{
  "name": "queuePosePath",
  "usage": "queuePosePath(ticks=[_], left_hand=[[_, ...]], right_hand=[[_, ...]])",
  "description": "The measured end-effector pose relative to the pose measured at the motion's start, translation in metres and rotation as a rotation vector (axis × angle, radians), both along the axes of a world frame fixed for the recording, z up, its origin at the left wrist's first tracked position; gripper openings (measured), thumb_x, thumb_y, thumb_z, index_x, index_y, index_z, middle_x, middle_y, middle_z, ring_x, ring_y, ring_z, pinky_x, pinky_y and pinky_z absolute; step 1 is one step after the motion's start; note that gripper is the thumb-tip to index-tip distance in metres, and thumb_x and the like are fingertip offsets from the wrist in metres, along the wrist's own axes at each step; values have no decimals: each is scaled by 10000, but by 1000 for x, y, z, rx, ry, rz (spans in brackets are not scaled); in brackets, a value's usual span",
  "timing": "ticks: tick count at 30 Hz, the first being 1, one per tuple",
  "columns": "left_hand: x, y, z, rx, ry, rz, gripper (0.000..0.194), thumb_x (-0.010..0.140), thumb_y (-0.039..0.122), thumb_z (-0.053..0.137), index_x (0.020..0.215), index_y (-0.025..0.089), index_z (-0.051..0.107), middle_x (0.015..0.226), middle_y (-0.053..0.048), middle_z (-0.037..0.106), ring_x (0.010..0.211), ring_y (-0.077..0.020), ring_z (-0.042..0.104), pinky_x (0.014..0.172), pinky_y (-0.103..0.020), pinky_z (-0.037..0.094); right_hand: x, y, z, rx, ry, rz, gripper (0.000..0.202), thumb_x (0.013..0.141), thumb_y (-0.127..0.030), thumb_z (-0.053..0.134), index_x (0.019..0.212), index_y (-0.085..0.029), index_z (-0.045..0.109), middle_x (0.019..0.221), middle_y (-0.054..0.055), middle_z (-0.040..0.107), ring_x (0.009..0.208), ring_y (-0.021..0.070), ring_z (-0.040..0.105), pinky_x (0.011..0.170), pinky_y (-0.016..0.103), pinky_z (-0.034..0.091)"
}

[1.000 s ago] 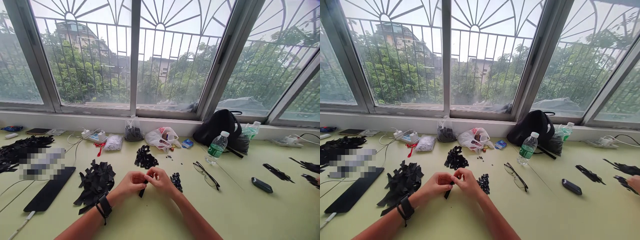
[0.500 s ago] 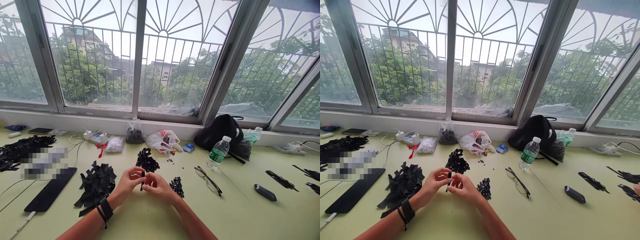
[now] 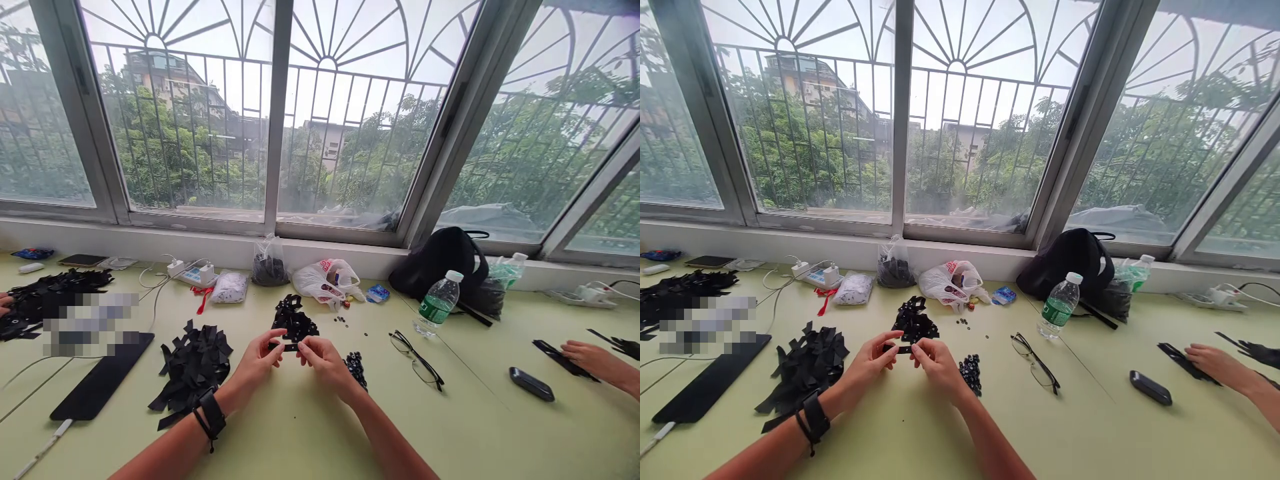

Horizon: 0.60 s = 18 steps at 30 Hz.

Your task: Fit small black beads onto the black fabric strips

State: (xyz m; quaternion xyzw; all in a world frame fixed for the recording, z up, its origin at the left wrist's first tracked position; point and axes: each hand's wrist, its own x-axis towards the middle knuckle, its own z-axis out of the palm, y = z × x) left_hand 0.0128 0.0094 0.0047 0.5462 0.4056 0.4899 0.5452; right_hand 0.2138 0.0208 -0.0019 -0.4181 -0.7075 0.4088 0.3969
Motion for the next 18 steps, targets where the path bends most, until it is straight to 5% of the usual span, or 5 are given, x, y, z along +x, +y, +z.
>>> queuePosePath(ticks=[5, 10, 18], left_hand=[[2, 1, -6, -19, 69, -58, 392, 785, 497, 714, 974, 158, 763, 655, -5, 571, 624, -153, 530, 575, -257, 421], [0, 6, -11, -48, 52, -76, 353, 781, 496, 692, 866, 156, 740, 649, -3, 566, 605, -144, 523, 563, -245, 406], [1, 9, -12, -91, 10, -107, 230, 789, 350, 618, 819, 147, 722, 709, -16, 590, 617, -127, 519, 557, -237, 390]], right_hand=[[12, 3, 9, 65, -76, -77, 442, 906, -563, 576, 710, -171, 636, 604, -12, 553, 532, 119, 450, 501, 235, 323], [62, 13, 27, 149, -257, -152, 352, 871, -488, 610, 738, -173, 688, 666, 3, 604, 583, 132, 458, 530, 242, 344], [111, 20, 18, -9, -509, -156, 179, 768, -310, 655, 742, -168, 760, 725, 39, 671, 656, 171, 572, 588, 260, 407]])
